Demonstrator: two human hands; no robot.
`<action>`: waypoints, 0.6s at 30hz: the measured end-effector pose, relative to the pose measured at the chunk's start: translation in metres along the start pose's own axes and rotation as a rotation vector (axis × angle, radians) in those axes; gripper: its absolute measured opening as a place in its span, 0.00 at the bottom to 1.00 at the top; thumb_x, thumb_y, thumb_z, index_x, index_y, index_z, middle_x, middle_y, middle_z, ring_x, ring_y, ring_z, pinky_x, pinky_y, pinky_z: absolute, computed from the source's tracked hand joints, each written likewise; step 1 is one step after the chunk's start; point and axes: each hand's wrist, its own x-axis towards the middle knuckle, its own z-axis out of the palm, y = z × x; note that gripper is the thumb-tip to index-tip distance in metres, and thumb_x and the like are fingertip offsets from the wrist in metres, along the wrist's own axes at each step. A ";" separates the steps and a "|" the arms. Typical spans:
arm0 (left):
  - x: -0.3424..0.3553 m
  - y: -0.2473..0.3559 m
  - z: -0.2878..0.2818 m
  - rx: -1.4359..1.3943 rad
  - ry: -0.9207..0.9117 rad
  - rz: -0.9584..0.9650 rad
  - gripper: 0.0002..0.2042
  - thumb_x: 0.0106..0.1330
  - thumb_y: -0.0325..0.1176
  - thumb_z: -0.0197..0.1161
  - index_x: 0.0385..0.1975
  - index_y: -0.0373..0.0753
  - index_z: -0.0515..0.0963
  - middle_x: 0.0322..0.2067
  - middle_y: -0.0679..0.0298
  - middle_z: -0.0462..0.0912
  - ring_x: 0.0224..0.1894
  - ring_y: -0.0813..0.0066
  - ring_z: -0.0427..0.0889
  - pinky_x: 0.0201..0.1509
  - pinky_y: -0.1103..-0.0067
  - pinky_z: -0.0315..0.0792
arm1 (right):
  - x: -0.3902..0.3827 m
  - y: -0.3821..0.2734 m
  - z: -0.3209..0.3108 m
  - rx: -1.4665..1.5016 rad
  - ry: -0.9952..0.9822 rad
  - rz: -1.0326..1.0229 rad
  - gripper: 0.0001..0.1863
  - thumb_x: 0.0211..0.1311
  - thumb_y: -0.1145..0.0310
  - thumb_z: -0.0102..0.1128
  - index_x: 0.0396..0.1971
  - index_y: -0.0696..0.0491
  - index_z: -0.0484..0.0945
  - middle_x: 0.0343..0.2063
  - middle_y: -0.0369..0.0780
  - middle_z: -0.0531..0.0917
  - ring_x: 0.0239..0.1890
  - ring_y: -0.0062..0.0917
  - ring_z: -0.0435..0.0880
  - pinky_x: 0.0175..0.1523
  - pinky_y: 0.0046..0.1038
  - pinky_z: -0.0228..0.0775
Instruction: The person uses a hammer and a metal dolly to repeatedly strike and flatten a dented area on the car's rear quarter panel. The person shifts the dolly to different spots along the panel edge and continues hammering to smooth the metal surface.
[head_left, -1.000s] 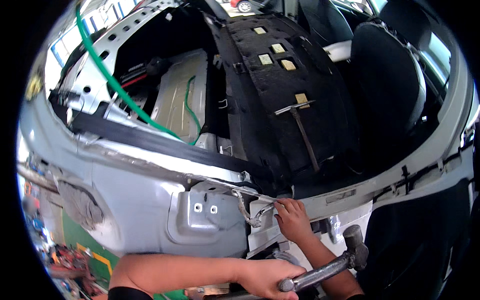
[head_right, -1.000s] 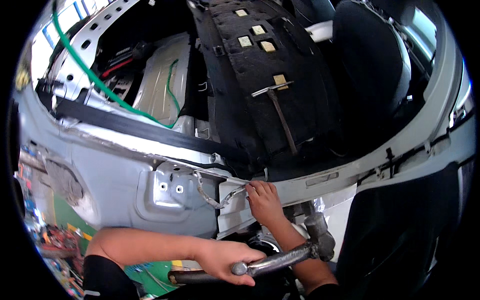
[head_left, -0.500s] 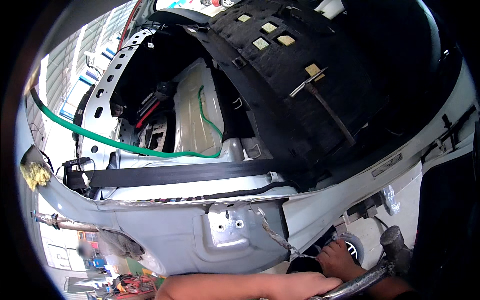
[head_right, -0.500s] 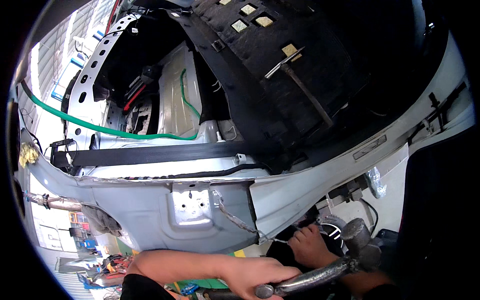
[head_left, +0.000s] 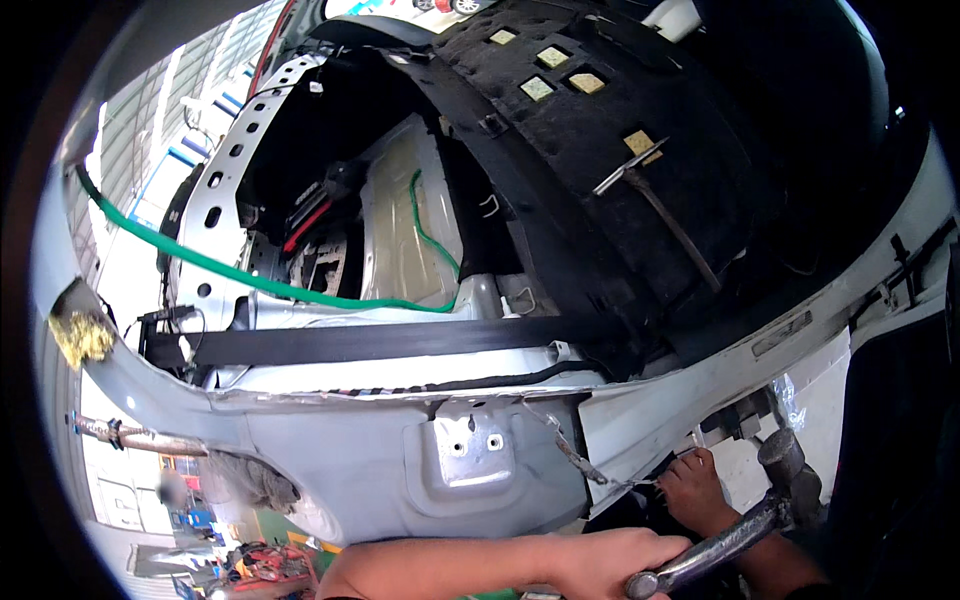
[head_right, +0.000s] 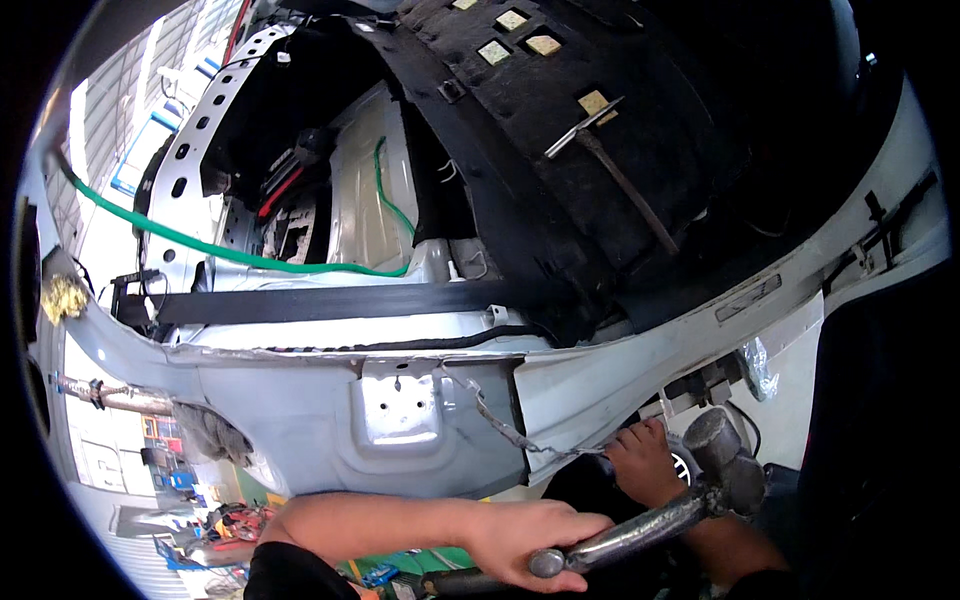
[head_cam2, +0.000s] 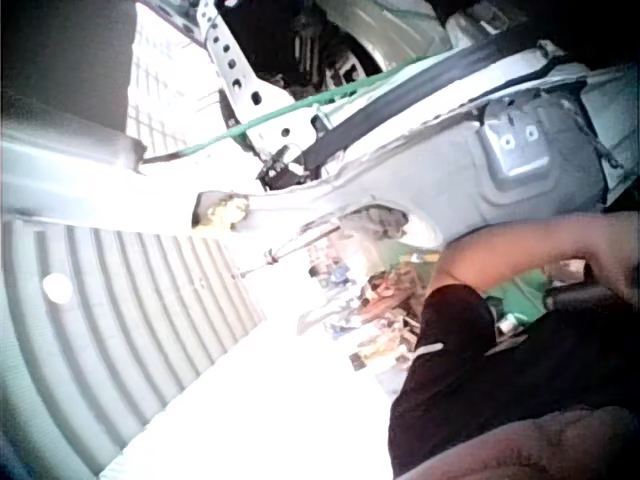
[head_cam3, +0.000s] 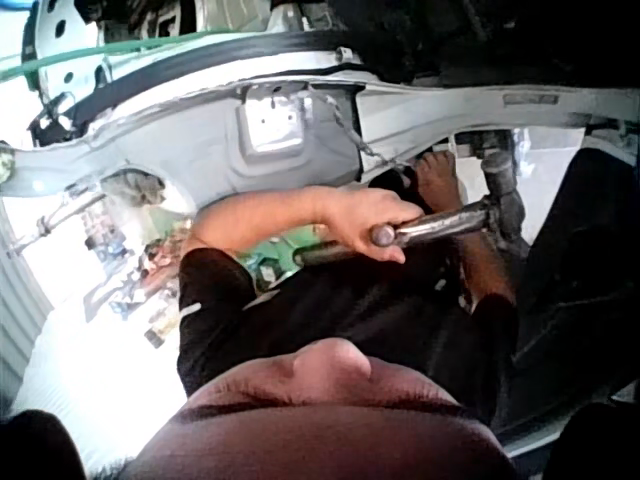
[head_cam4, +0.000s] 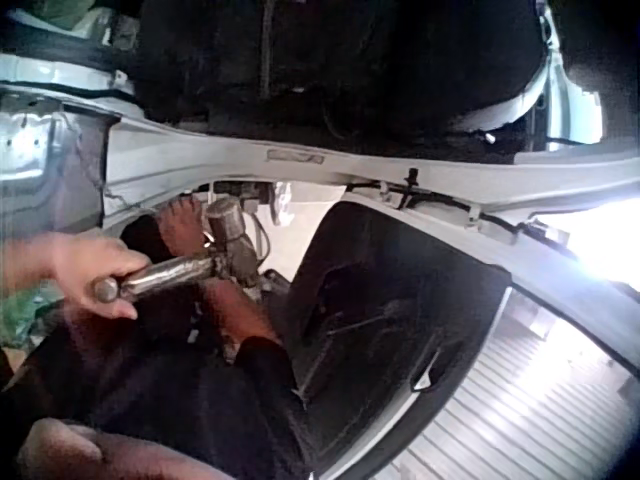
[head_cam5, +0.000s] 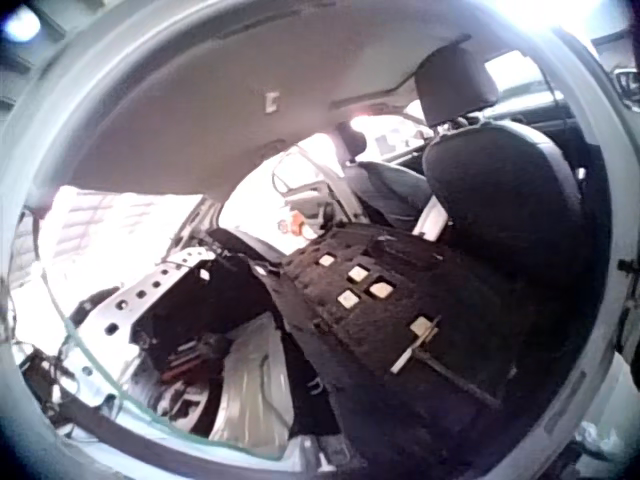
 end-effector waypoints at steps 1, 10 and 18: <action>0.000 0.001 0.000 0.043 0.032 0.016 0.20 0.70 0.43 0.68 0.48 0.37 0.69 0.28 0.54 0.76 0.32 0.49 0.77 0.35 0.64 0.68 | 0.002 -0.004 -0.009 0.008 -0.013 0.024 0.19 0.55 0.59 0.71 0.42 0.57 0.83 0.42 0.45 0.83 0.53 0.41 0.77 0.65 0.49 0.60; 0.007 -0.001 0.002 0.074 0.129 0.095 0.16 0.69 0.40 0.70 0.40 0.35 0.72 0.33 0.52 0.79 0.38 0.51 0.79 0.45 0.64 0.72 | -0.035 -0.052 -0.135 1.771 -0.019 0.255 0.59 0.47 0.58 0.85 0.76 0.55 0.56 0.68 0.56 0.70 0.71 0.48 0.69 0.74 0.50 0.61; 0.006 -0.005 0.006 0.158 0.141 0.144 0.25 0.78 0.54 0.55 0.43 0.31 0.76 0.36 0.42 0.84 0.41 0.41 0.82 0.47 0.59 0.75 | -0.017 -0.082 -0.154 1.601 0.418 0.233 0.22 0.74 0.51 0.59 0.56 0.51 0.70 0.45 0.41 0.80 0.56 0.36 0.80 0.69 0.46 0.66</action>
